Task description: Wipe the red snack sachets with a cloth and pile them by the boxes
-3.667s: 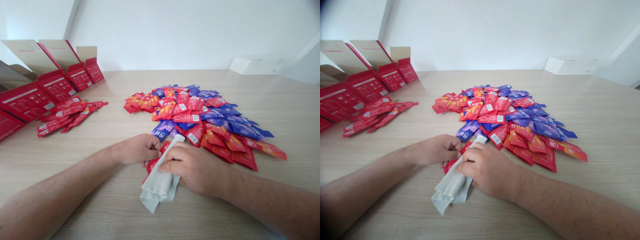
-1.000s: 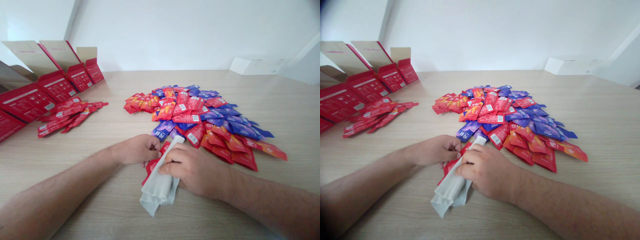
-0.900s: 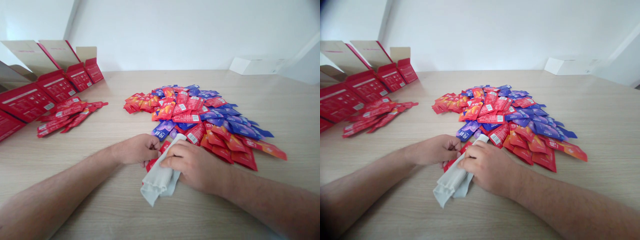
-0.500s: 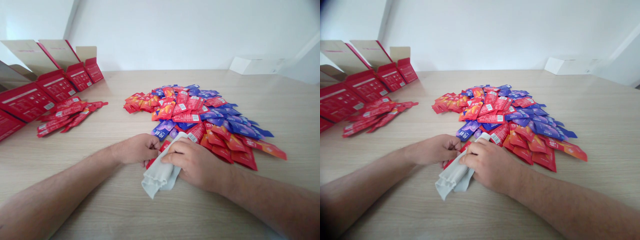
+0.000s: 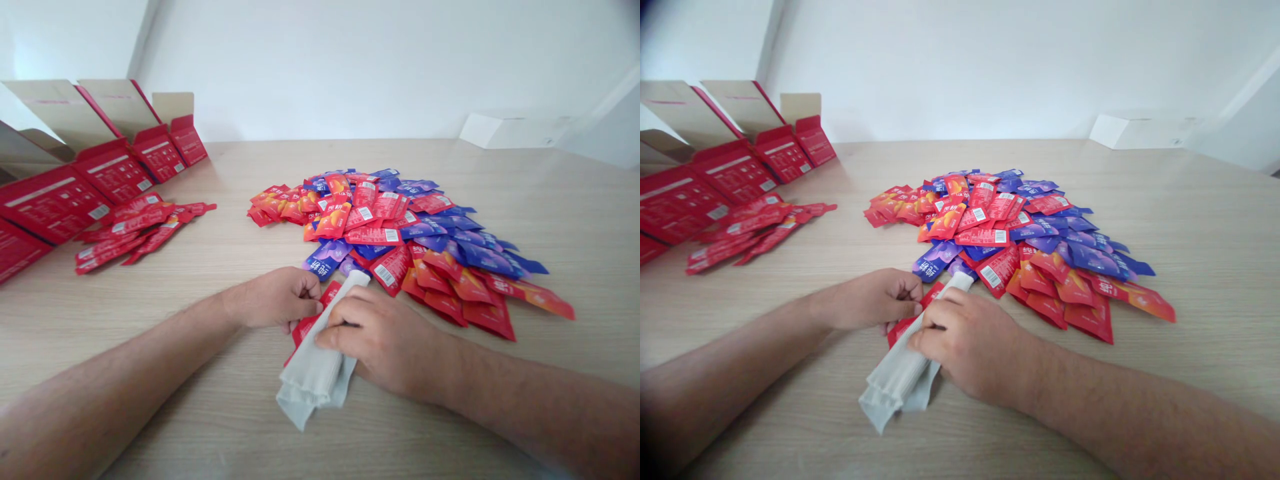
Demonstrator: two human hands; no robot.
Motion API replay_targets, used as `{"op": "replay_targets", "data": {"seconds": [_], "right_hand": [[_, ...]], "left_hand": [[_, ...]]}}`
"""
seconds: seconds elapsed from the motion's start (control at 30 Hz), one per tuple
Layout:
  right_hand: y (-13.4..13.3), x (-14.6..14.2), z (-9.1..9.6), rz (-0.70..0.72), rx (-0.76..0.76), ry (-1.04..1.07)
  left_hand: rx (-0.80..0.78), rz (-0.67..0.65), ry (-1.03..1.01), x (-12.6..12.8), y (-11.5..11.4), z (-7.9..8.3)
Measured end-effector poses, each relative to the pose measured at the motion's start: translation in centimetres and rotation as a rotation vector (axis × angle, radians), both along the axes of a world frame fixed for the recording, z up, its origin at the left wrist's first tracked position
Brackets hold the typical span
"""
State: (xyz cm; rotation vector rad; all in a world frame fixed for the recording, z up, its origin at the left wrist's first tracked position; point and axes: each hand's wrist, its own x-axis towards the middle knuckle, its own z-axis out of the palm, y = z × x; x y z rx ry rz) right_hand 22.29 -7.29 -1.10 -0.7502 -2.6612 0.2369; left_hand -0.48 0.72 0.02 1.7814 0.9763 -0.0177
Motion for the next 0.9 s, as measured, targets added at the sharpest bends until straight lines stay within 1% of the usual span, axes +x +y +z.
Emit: {"op": "replay_targets", "data": {"seconds": [0.07, 0.1, 0.13, 0.23, 0.3, 0.4, 0.47, 0.6, 0.63, 0.73, 0.8, 0.9], "right_hand": [[0.02, -0.07, 0.09, 0.074, 0.009, -0.009], [0.06, -0.04, 0.16, 0.083, 0.004, -0.018], [0.09, 0.02, 0.24, 0.066, -0.004, -0.023], [0.14, 0.21, 0.35, -0.048, -0.025, -0.012], [0.15, 0.18, 0.27, -0.063, -0.018, 0.003], [0.19, 0.01, 0.06, 0.041, -0.002, 0.000], [0.27, 0.01, -0.03, 0.066, -0.008, -0.011], [0.38, 0.28, 0.03, -0.055, -0.016, 0.007], [0.37, 0.32, 0.09, -0.062, -0.016, 0.006], [0.32, 0.32, 0.26, 0.014, -0.012, -0.020], [0.33, 0.30, 0.29, 0.034, -0.018, -0.029], [0.41, 0.30, 0.17, -0.046, -0.021, 0.006]], "left_hand": [[0.010, 0.003, 0.000, -0.01, 0.09, 0.11], [0.009, 0.003, 0.002, -0.01, 0.10, 0.12], [0.005, 0.003, 0.004, -0.01, 0.07, 0.11], [-0.012, 0.007, 0.009, 0.02, -0.09, -0.02], [-0.013, 0.013, 0.006, 0.05, -0.12, -0.03], [-0.001, 0.015, -0.001, 0.06, -0.02, 0.09], [-0.002, 0.013, -0.001, 0.03, 0.01, 0.14], [-0.024, 0.011, 0.008, -0.01, -0.12, 0.07], [-0.025, 0.013, 0.008, -0.02, -0.12, 0.05], [-0.018, 0.020, 0.000, -0.03, -0.06, 0.07], [-0.018, 0.022, -0.002, -0.02, -0.05, 0.06], [-0.026, 0.023, -0.008, -0.02, -0.15, -0.04]]}}
